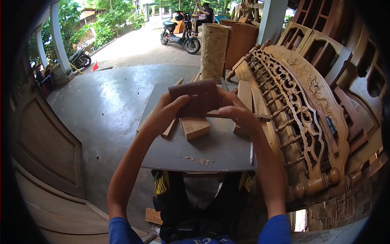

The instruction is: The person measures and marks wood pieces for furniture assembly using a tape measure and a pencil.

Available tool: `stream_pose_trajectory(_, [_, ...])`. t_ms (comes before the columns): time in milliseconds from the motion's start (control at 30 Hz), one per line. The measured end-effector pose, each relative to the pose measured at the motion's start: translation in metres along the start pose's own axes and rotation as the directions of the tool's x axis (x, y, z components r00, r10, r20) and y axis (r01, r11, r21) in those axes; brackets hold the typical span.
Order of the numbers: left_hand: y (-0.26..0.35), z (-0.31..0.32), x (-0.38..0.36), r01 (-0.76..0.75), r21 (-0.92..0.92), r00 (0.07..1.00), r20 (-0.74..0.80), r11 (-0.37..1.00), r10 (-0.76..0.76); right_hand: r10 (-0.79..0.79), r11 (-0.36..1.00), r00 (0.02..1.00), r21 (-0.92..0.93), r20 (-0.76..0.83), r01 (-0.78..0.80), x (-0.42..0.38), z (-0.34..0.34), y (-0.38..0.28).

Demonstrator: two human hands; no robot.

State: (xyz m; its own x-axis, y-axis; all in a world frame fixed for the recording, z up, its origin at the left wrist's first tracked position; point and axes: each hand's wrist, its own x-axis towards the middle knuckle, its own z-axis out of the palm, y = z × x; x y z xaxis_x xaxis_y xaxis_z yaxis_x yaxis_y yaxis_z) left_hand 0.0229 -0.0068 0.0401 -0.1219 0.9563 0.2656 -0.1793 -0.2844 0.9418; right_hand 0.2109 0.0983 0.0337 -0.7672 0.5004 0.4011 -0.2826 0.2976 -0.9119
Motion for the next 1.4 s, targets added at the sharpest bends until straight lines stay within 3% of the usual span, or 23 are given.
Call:
stream_pose_trajectory(33, [0.009,0.005,0.002,-0.005,0.087,0.999,0.036,0.996,0.001,-0.001,0.988,0.998,0.153,-0.058,0.01,-0.005,0.004,-0.009])
stream_pose_trajectory(100, [0.024,0.021,0.003,-0.073,0.232,0.989,0.14,0.97,0.041,0.15,0.97,0.978,0.211,-0.147,-0.117,-0.008,0.003,-0.024])
stream_pose_trajectory(133, [0.034,0.023,0.003,-0.093,0.512,0.969,0.242,0.854,-0.04,0.223,0.954,0.957,0.242,-0.187,-0.175,-0.009,0.002,-0.033])
stream_pose_trajectory(200, [0.06,0.02,0.002,-0.226,0.888,0.899,0.348,0.401,-0.265,0.164,0.985,0.961,0.087,-0.221,-0.148,-0.024,-0.006,-0.045])
stream_pose_trajectory(233, [0.077,0.019,-0.017,-0.358,0.897,0.926,0.377,0.259,-0.026,0.118,0.993,0.963,0.038,-0.241,-0.113,-0.033,-0.017,-0.045])
stream_pose_trajectory(267, [0.107,0.023,-0.036,-0.354,0.929,0.926,0.333,0.105,0.175,0.073,0.997,0.963,-0.012,-0.26,-0.079,-0.041,-0.025,-0.046])
stream_pose_trajectory(300, [0.129,0.016,-0.065,-0.252,0.944,0.826,0.324,-0.211,0.462,-0.03,0.995,0.898,-0.094,-0.439,-0.013,-0.053,-0.023,-0.052])
stream_pose_trajectory(333, [0.175,0.01,-0.102,-0.176,0.814,0.767,0.466,-0.553,0.441,-0.173,0.967,0.86,-0.249,-0.481,0.056,-0.061,-0.035,-0.048])
stream_pose_trajectory(367, [0.206,0.008,-0.129,-0.116,0.657,0.732,0.564,-0.745,0.383,-0.218,0.947,0.815,-0.318,-0.537,0.043,-0.069,-0.046,-0.051])
stream_pose_trajectory(400, [0.222,0.009,-0.148,-0.15,0.542,0.727,0.628,-0.827,0.279,-0.251,0.925,0.769,-0.38,-0.588,0.011,-0.078,-0.054,-0.052])
stream_pose_trajectory(433, [0.228,0.011,-0.157,-0.266,0.488,0.738,0.658,-0.831,0.149,-0.315,0.78,0.765,-0.613,-0.561,-0.129,-0.086,-0.065,-0.049])
stream_pose_trajectory(500, [0.219,0.02,-0.162,-0.52,0.426,0.727,0.675,-0.74,-0.122,-0.4,0.269,0.814,-0.903,-0.421,-0.335,-0.095,-0.087,-0.04])
stream_pose_trajectory(600, [0.181,0.035,-0.145,-0.721,0.447,0.661,0.672,-0.529,-0.334,-0.255,0.149,0.92,-0.953,-0.296,-0.265,-0.1,-0.084,-0.013])
stream_pose_trajectory(633, [0.175,0.038,-0.141,-0.742,0.465,0.652,0.668,-0.483,-0.358,-0.261,0.156,0.942,-0.972,-0.21,-0.173,-0.1,-0.081,-0.006])
stream_pose_trajectory(733, [0.156,0.043,-0.126,-0.779,0.507,0.626,0.663,-0.37,-0.41,-0.133,0.126,0.928,-0.935,-0.347,-0.331,-0.1,-0.077,0.008])
stream_pose_trajectory(767, [0.15,0.043,-0.121,-0.778,0.522,0.628,0.662,-0.349,-0.41,0.052,0.131,0.913,-0.904,-0.404,-0.407,-0.096,-0.075,0.001])
stream_pose_trajectory(933, [0.136,0.048,-0.102,-0.778,0.553,0.627,0.649,-0.299,-0.432,0.075,-0.003,0.936,-0.939,-0.343,-0.344,-0.094,-0.073,0.006])
stream_pose_trajectory(1200, [0.122,0.05,-0.081,-0.793,0.569,0.602,0.673,-0.219,-0.43,0.304,0.097,0.841,-0.864,-0.447,-0.494,-0.087,-0.054,-0.016])
stream_pose_trajectory(1300, [0.117,0.044,-0.07,-0.8,0.574,0.59,0.705,-0.172,-0.393,0.201,0.18,0.864,-0.85,-0.461,-0.496,-0.09,-0.056,-0.001])
stream_pose_trajectory(1400, [0.105,0.036,-0.052,-0.744,0.665,0.66,0.711,-0.073,-0.243,0.227,0.207,0.862,-0.842,-0.453,-0.498,-0.09,-0.06,0.009])
